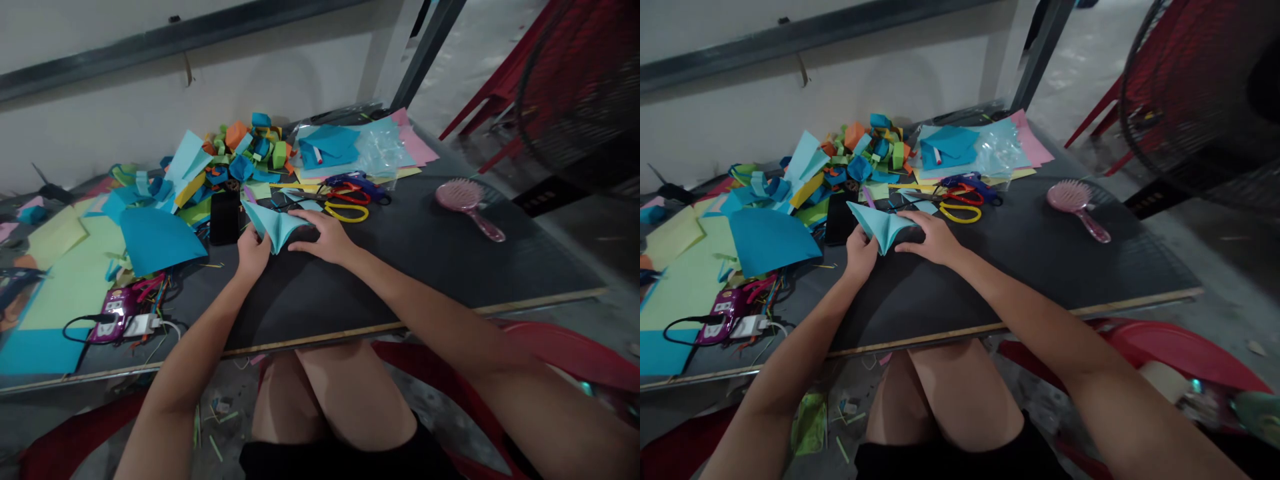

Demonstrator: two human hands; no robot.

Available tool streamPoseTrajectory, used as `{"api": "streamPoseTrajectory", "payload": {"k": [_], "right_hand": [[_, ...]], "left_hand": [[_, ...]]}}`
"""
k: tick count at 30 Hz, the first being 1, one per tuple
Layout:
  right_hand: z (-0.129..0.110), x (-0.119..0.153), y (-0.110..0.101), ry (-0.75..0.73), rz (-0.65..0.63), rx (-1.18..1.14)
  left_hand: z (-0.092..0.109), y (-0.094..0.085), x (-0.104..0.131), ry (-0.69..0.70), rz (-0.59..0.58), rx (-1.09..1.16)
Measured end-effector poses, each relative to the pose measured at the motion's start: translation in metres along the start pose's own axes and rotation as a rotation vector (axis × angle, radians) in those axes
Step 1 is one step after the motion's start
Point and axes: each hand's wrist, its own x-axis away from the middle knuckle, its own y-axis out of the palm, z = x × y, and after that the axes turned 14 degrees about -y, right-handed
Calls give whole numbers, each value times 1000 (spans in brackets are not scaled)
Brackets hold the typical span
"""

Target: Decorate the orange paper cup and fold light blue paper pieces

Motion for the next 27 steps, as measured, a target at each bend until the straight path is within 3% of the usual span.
{"api": "streamPoseTrajectory", "payload": {"k": [9, 16, 22, 27], "right_hand": [[-1, 1, -4, 5, 37, 32], [0, -1, -2, 169, 74, 27], [-5, -1, -5, 113, 99, 54], [1, -1, -3, 214, 310, 23]], "left_hand": [[0, -1, -1, 33, 8, -11], [0, -4, 1, 32, 26, -109], [0, -4, 2, 107, -11, -181], [-3, -4, 4, 152, -72, -133]]}}
